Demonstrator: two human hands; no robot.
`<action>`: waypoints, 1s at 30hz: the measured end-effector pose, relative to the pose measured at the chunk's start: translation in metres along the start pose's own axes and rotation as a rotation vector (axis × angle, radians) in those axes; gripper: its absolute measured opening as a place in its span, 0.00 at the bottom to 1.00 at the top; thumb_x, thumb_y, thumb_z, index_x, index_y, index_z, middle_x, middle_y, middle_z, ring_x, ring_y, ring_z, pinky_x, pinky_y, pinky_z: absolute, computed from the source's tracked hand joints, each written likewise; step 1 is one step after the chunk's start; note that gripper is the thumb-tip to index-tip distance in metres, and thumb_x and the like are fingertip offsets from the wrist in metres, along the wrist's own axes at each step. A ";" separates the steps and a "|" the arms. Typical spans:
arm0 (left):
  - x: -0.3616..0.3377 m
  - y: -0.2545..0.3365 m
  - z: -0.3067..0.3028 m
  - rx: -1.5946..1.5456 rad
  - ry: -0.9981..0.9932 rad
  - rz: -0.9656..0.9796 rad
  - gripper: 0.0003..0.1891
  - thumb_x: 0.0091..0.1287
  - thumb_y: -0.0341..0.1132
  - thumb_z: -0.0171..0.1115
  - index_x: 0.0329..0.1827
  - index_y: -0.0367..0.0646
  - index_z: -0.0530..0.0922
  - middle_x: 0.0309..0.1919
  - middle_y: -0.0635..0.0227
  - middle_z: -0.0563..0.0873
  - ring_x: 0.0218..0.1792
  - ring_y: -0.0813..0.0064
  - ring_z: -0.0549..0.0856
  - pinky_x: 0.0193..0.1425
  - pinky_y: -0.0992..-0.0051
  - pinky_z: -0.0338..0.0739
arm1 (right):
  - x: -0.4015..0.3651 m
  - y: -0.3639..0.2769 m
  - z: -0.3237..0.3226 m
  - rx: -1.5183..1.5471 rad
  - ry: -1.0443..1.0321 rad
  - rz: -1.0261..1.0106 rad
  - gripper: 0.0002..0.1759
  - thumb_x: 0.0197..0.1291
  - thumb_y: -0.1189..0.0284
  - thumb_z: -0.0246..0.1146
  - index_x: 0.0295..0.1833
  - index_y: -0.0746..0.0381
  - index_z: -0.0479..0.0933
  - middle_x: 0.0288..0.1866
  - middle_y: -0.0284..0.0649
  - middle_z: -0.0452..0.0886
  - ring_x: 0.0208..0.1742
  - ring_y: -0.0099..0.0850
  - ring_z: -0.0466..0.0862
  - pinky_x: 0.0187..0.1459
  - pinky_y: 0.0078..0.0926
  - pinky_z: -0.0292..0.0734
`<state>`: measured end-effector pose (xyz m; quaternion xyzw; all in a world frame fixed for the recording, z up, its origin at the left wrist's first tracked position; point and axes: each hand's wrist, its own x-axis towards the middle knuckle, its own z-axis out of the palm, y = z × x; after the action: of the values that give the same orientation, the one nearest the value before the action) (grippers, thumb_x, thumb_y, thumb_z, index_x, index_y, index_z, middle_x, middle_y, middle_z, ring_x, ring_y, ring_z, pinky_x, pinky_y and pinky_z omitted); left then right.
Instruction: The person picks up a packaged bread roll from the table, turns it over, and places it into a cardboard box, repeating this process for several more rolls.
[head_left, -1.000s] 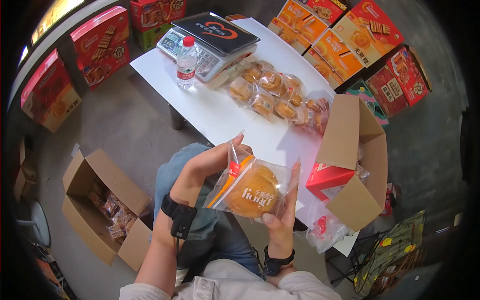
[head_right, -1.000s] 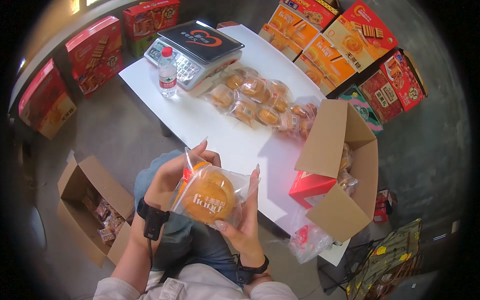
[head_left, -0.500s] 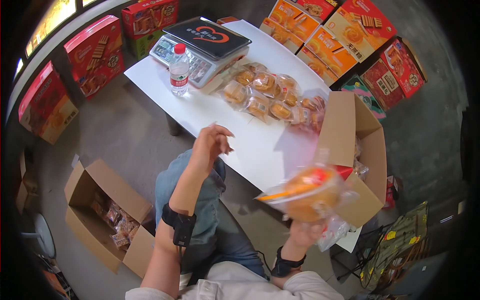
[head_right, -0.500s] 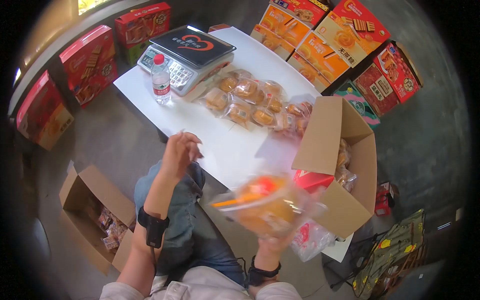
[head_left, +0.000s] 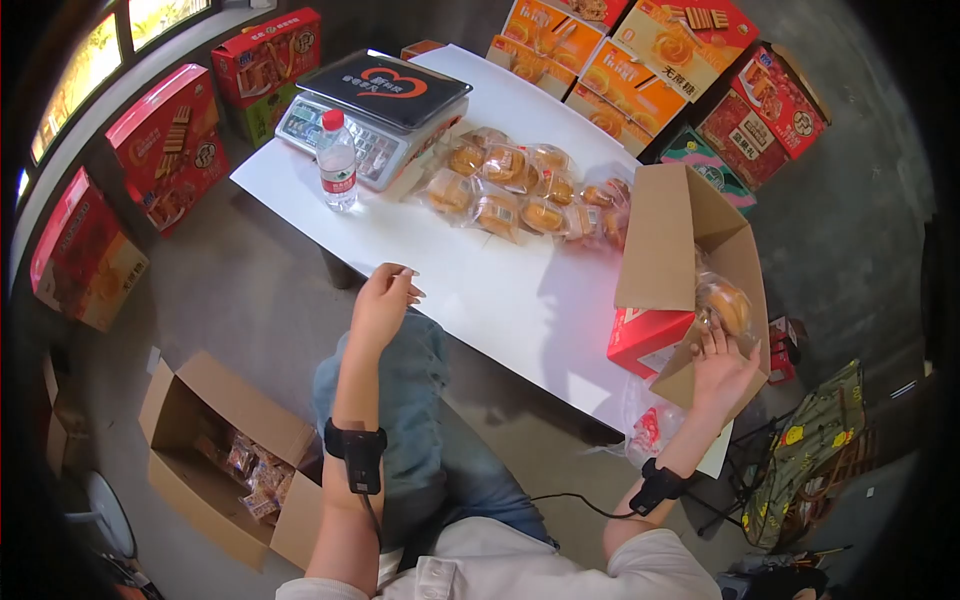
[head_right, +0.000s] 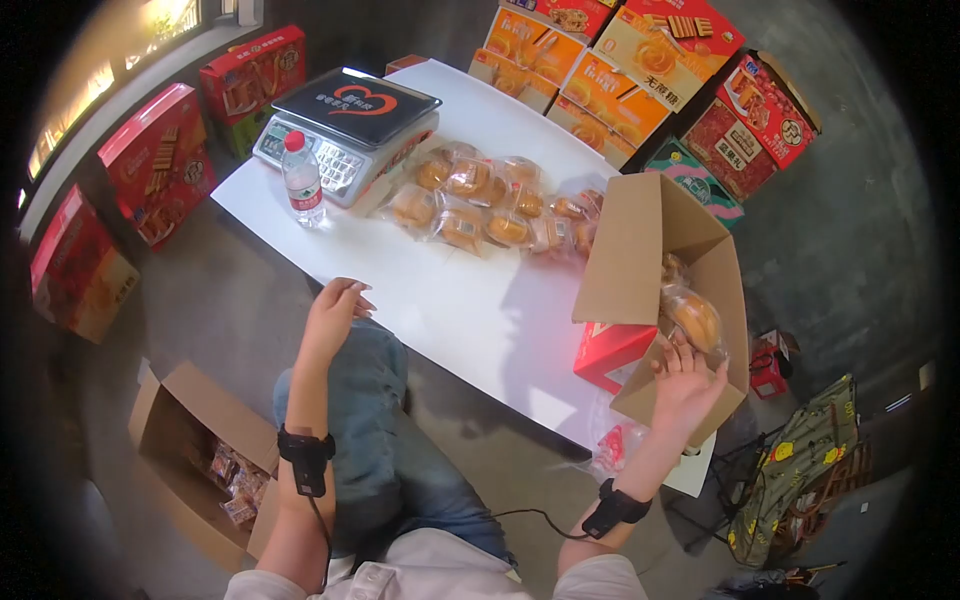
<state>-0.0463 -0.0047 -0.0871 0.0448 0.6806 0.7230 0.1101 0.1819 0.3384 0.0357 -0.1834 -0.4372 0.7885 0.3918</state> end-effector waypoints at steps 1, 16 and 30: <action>0.000 0.000 0.001 0.056 0.002 0.008 0.13 0.65 0.34 0.48 0.42 0.31 0.75 0.28 0.63 0.81 0.30 0.78 0.79 0.38 0.80 0.73 | -0.001 0.005 0.009 0.006 -0.005 -0.004 0.32 0.60 0.48 0.47 0.59 0.63 0.61 0.53 0.45 0.72 0.46 0.35 0.74 0.40 0.30 0.70; -0.007 -0.014 -0.017 0.257 -0.008 0.044 0.14 0.65 0.37 0.50 0.43 0.32 0.75 0.30 0.58 0.84 0.34 0.71 0.83 0.42 0.76 0.74 | -0.024 0.083 0.038 -0.486 -0.125 -0.499 0.11 0.64 0.69 0.49 0.43 0.66 0.69 0.41 0.43 0.76 0.36 0.28 0.78 0.35 0.22 0.75; -0.005 0.014 -0.011 0.621 -0.061 -0.002 0.16 0.62 0.44 0.52 0.40 0.39 0.78 0.33 0.55 0.83 0.39 0.56 0.82 0.45 0.66 0.74 | 0.146 0.271 0.088 -0.117 0.136 0.787 0.47 0.38 0.31 0.56 0.45 0.66 0.65 0.26 0.43 0.73 0.26 0.34 0.74 0.24 0.28 0.66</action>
<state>-0.0455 -0.0171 -0.0735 0.0971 0.8653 0.4787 0.1123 -0.0891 0.3199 -0.1343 -0.4106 -0.3506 0.8382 0.0770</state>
